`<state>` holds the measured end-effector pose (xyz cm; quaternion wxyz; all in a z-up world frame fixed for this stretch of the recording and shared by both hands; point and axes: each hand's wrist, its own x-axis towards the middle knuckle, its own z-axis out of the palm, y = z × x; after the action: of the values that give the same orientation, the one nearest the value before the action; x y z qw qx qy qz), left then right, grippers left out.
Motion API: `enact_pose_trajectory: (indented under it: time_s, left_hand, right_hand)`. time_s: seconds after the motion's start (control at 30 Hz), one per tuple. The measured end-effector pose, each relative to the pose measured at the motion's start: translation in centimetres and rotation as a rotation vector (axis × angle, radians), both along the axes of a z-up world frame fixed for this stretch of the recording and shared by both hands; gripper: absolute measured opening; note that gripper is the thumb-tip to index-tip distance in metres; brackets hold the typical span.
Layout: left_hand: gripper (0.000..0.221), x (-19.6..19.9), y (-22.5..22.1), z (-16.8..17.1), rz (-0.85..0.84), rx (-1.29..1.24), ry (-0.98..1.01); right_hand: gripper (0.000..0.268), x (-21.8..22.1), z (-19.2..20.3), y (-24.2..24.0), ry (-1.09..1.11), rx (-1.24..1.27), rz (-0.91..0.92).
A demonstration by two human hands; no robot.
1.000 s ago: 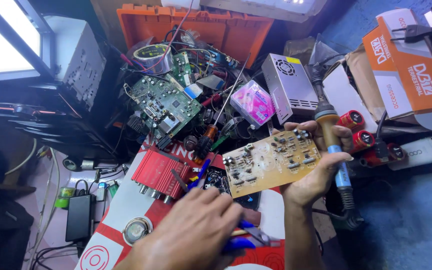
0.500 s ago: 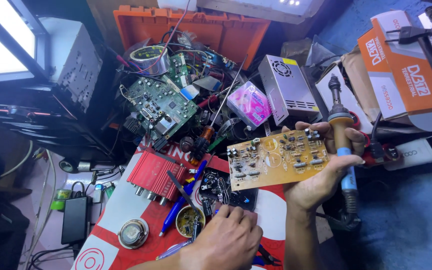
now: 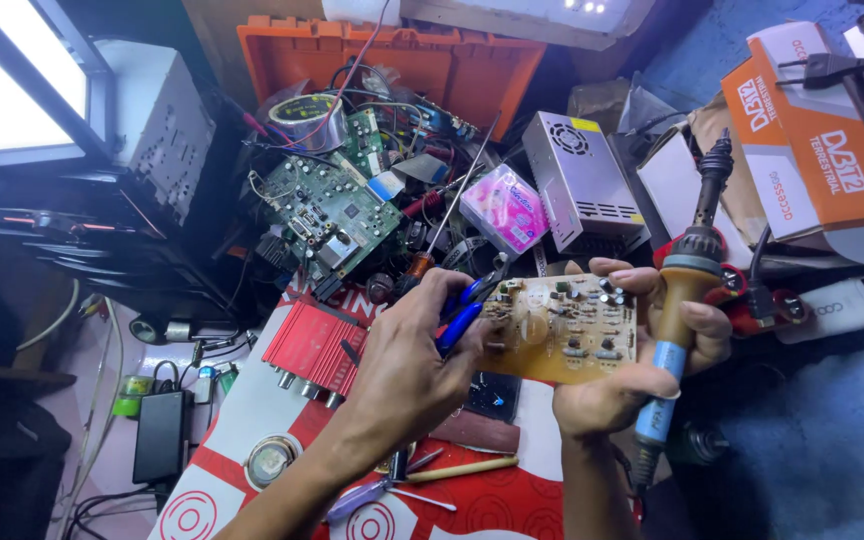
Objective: Repairing a circuit board using a soldering iron and pliers on a workbench
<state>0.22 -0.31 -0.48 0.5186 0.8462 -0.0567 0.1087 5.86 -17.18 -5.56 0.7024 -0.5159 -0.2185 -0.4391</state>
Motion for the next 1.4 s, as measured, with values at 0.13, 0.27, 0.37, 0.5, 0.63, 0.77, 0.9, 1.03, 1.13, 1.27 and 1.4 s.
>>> enact_pose_trajectory:
  time_s: [0.13,0.27,0.37,0.5,0.63,0.77,0.9,1.03,1.13,1.27,1.4]
  left_hand:
    - [0.028,0.6,-0.5,-1.6,-0.016,0.018,-0.053]
    - [0.032,0.6,-0.9,-2.0,-0.022,0.037,-0.07]
    - [0.031,0.6,-1.1,-2.1,-0.014,0.045,-0.086]
    - [0.026,0.7,-1.0,-2.2,-0.01,0.038,-0.079]
    - [0.034,0.4,-0.7,-1.9,-0.015,0.075,-0.055]
    - [0.037,-0.2,0.1,-0.9,-0.01,0.099,-0.103]
    - [0.041,-0.4,1.2,-0.2,-0.051,0.208,-0.13]
    - [0.038,0.2,1.7,-0.3,-0.029,0.251,-0.043]
    - [0.037,-0.3,2.3,0.5,-0.042,0.207,-0.023]
    - [0.039,-2.7,3.3,2.6,-0.162,0.331,-0.149]
    - [0.039,-5.4,1.9,-1.0,-0.522,0.736,-0.177]
  right_hand:
    - [0.065,-1.4,0.5,1.0,0.034,0.007,0.081]
    - [0.061,-1.4,0.6,1.6,-0.009,-0.041,0.046]
    - [0.06,-1.4,0.8,1.8,-0.046,-0.05,0.029]
    - [0.06,-1.2,0.6,1.9,-0.054,-0.044,0.034]
    - [0.06,-0.9,-0.1,1.6,0.011,0.045,0.082]
    - [0.062,-0.6,1.3,0.9,0.248,0.286,0.279]
    - [0.046,0.0,0.0,-1.3,0.386,0.469,0.506]
    - [0.052,-0.4,1.3,-0.5,0.444,0.445,0.482]
    - [0.05,-0.4,1.5,-0.5,0.473,0.458,0.531]
    - [0.062,0.4,2.0,-0.9,0.507,0.52,0.482]
    - [0.058,1.6,0.4,-2.2,0.357,0.378,0.266]
